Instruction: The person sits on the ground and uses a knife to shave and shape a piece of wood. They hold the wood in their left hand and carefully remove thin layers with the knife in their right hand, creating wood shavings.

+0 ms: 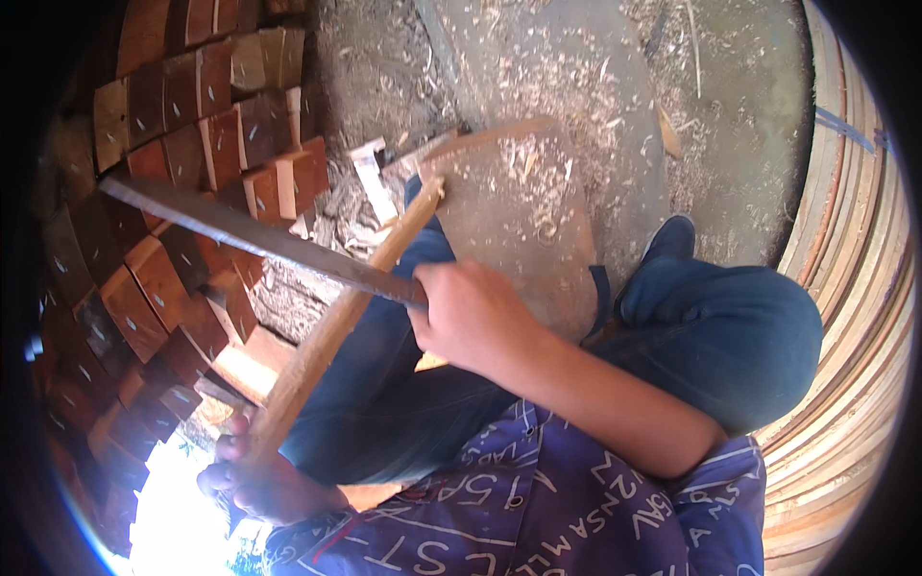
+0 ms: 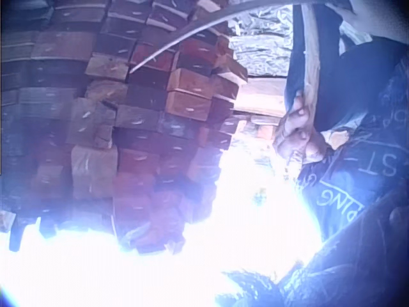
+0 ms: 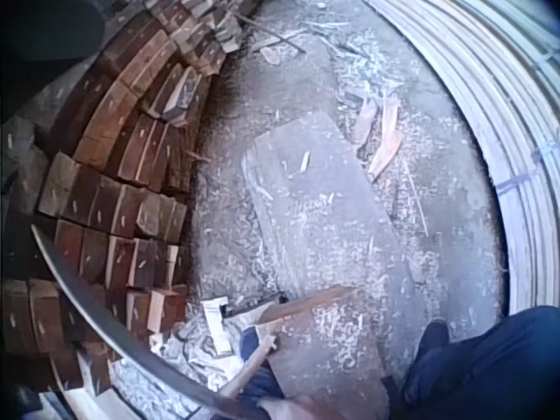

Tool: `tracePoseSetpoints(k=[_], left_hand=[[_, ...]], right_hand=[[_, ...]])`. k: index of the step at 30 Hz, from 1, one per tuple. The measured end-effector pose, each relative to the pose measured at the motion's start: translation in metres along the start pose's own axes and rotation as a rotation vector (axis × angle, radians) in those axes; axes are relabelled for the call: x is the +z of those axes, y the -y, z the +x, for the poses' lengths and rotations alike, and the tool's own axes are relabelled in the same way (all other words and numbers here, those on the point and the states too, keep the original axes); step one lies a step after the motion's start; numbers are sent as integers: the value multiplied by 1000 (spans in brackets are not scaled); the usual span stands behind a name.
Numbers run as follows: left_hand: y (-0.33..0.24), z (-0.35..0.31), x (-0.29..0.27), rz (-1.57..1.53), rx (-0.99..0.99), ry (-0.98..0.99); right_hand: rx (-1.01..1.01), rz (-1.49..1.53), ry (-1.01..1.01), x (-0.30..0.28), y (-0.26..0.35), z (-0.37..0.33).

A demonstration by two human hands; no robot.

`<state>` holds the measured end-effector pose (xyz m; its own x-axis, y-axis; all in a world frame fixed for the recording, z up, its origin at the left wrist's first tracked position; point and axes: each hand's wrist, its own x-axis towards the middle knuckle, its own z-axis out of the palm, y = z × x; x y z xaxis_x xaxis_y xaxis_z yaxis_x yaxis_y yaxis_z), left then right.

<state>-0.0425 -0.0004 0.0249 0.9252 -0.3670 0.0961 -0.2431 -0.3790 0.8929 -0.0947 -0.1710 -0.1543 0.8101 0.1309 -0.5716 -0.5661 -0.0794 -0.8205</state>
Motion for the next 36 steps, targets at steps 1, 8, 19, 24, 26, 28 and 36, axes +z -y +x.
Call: tracePoseSetpoints(k=[1,8,19,24,26,28,36], left_hand=[[1,-2,1,-7,20,-2],[-11,12,-1,149,44,187],[-18,6,10,92,-113,45],[-22,8,22,70,-131,13],[-20,13,22,66,-155,29],[-16,14,15,36,-171,55],[-22,13,23,55,-204,-26]], right_hand=[[-32,-24,-17,-3,-8,5],[169,-38,-42,-8,-33,13],[226,-40,64,-15,-24,4],[179,-134,-67,-9,-36,8],[208,-143,-82,-15,-45,16],[225,-99,-16,-19,-29,14],[207,-153,-75,-17,-43,28]])
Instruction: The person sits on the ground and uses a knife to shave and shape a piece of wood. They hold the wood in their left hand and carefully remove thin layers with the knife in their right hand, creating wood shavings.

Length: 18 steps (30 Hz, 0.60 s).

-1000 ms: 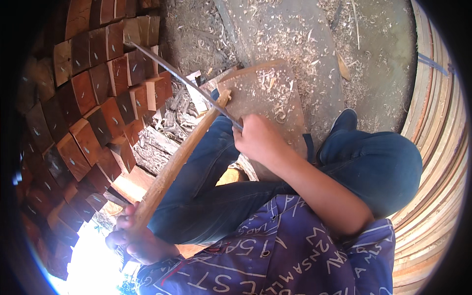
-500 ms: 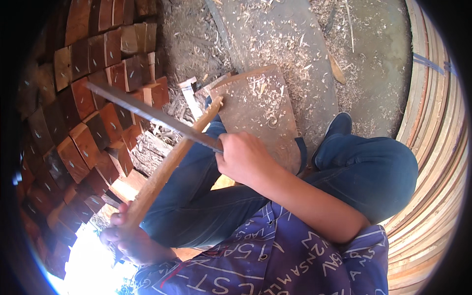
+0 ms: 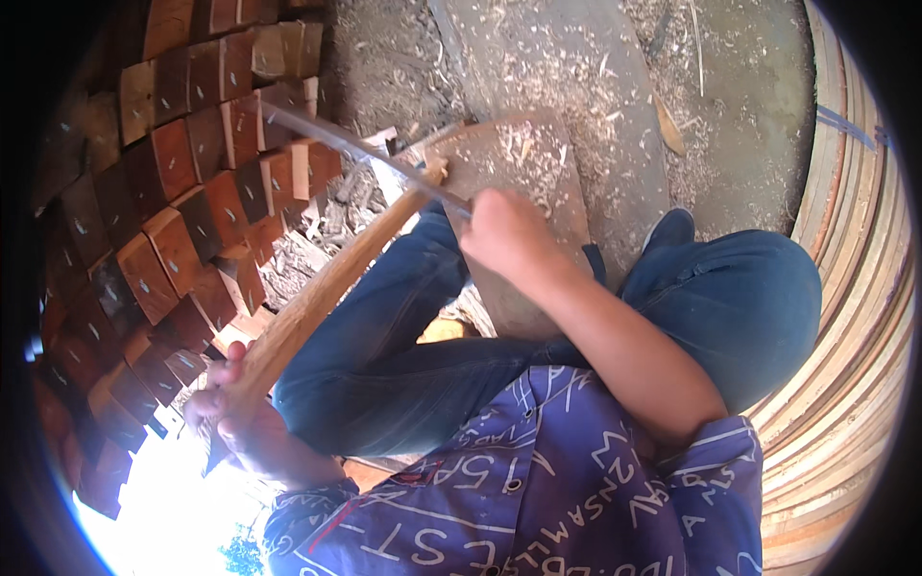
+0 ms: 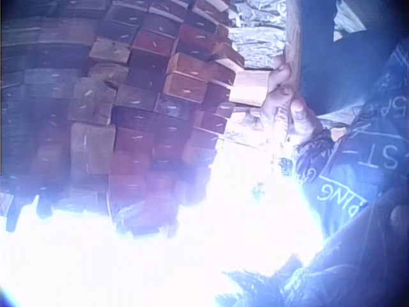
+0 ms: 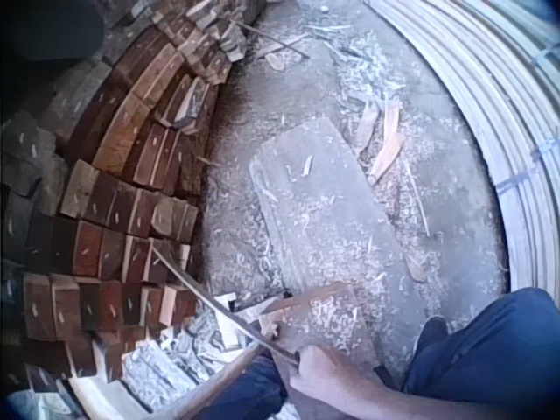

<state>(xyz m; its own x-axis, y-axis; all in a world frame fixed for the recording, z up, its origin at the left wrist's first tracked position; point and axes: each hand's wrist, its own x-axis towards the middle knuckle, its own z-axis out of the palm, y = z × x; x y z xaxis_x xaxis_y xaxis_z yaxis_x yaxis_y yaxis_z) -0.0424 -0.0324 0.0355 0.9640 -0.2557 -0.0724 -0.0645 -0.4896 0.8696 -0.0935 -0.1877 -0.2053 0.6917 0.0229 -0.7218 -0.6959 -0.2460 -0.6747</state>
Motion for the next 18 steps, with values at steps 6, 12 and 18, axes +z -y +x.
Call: tracePoseSetpoints(k=[6,12,18], left_hand=[[8,1,-20,-70,63,133],[4,8,-11,-82,22,94],[1,5,-1,-7,83,-10]], right_hand=[[-104,25,72,-6,25,-19],[10,-4,4,-2,0,2],[-191,-106,100,-15,31,-23]])
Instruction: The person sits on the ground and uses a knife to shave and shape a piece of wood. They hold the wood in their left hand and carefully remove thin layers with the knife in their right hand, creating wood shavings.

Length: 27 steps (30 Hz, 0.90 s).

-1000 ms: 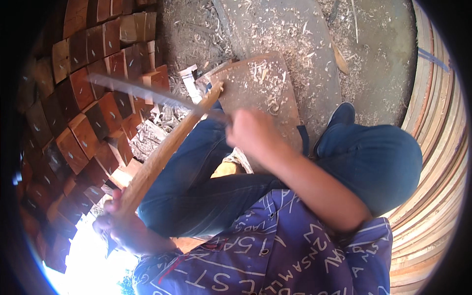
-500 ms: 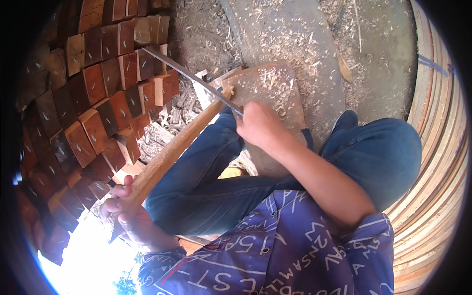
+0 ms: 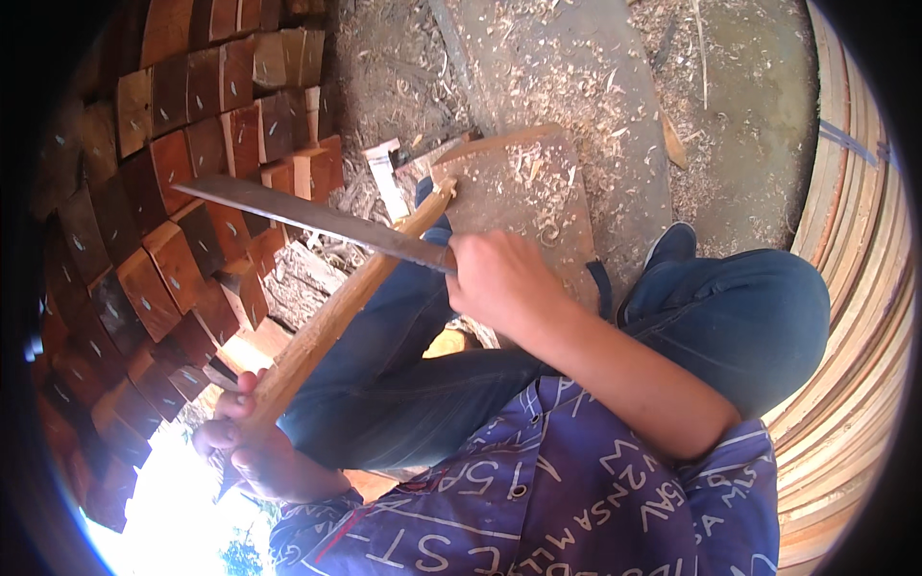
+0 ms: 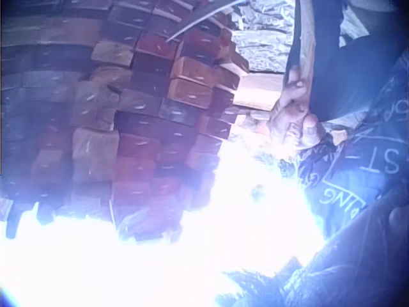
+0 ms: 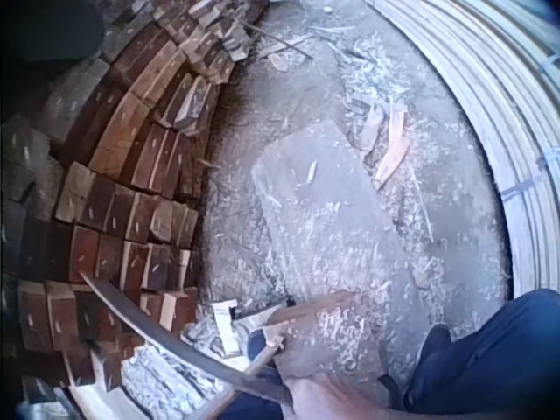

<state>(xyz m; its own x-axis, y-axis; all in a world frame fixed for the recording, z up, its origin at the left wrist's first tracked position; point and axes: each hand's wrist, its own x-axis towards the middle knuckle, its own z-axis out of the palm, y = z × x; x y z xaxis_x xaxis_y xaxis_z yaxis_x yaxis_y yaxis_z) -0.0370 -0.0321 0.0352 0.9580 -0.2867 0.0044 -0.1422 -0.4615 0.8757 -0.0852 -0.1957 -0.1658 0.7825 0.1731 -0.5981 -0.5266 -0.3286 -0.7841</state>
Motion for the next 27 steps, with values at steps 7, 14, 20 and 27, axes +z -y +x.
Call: tracePoseSetpoints(k=[7,14,20,27], left_hand=[[7,5,-10,-59,-15,95],[-2,13,4,54,-22,58],[-6,21,-9,72,2,134],[-3,36,-19,-180,-146,173]], right_hand=[[237,122,-23,4,-42,11],[81,18,23,2,-37,18],[208,-111,-2,-40,-35,15],[-64,-313,-309,-104,13,-19]])
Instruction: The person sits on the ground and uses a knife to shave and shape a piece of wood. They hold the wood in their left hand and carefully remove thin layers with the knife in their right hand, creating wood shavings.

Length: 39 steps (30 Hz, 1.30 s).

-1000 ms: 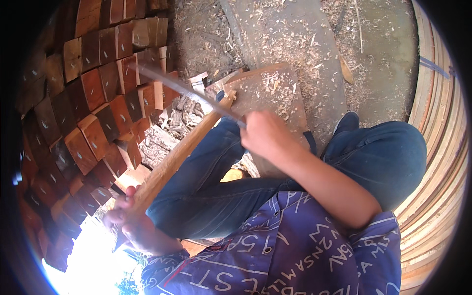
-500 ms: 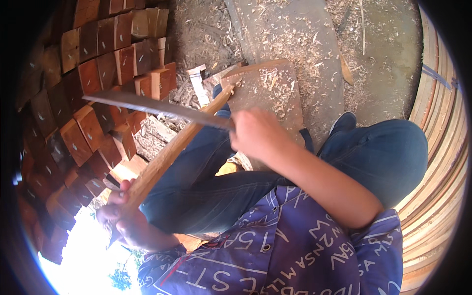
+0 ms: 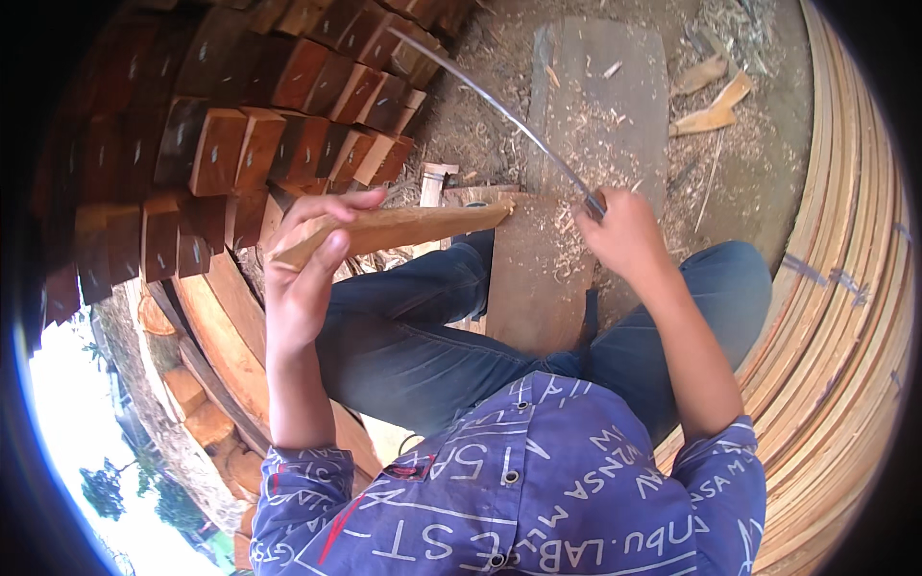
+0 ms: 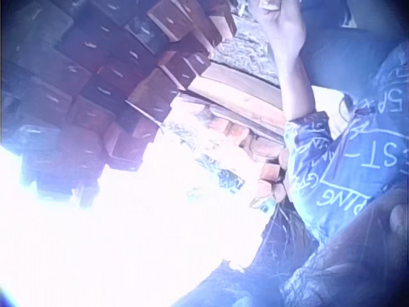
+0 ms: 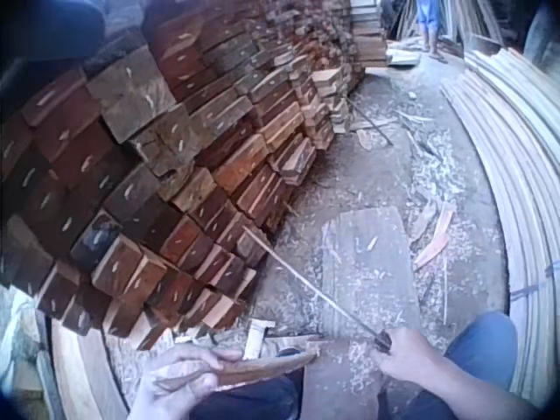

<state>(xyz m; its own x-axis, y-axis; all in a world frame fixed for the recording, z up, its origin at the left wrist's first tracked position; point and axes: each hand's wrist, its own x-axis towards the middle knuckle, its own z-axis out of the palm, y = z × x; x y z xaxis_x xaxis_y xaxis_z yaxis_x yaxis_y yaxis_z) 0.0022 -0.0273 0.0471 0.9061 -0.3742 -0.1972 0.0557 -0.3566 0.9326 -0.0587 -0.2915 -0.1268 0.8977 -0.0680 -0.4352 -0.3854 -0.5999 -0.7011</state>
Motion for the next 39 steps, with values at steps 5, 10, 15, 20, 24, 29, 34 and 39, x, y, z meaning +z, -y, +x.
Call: tracePoseSetpoints(k=[5,10,15,20,24,29,34,39], left_hand=[[12,-9,-21,-238,-13,121],[14,-24,-26,-265,-64,147],[21,-35,-34,-74,-23,134],[42,-40,-42,110,142,260],[33,-46,-55,-122,352,123],[17,-45,-65,-256,342,168],[23,-44,-49,-282,328,238],[40,-46,-27,-247,245,297]], right_hand=[[-56,178,-104,38,5,-50],[131,633,136,77,25,-97],[65,520,154,78,49,-116],[92,561,175,75,77,-126],[123,578,136,82,91,-134],[88,514,12,74,107,-147],[84,536,-100,75,111,-158],[189,597,-96,100,109,-168]])
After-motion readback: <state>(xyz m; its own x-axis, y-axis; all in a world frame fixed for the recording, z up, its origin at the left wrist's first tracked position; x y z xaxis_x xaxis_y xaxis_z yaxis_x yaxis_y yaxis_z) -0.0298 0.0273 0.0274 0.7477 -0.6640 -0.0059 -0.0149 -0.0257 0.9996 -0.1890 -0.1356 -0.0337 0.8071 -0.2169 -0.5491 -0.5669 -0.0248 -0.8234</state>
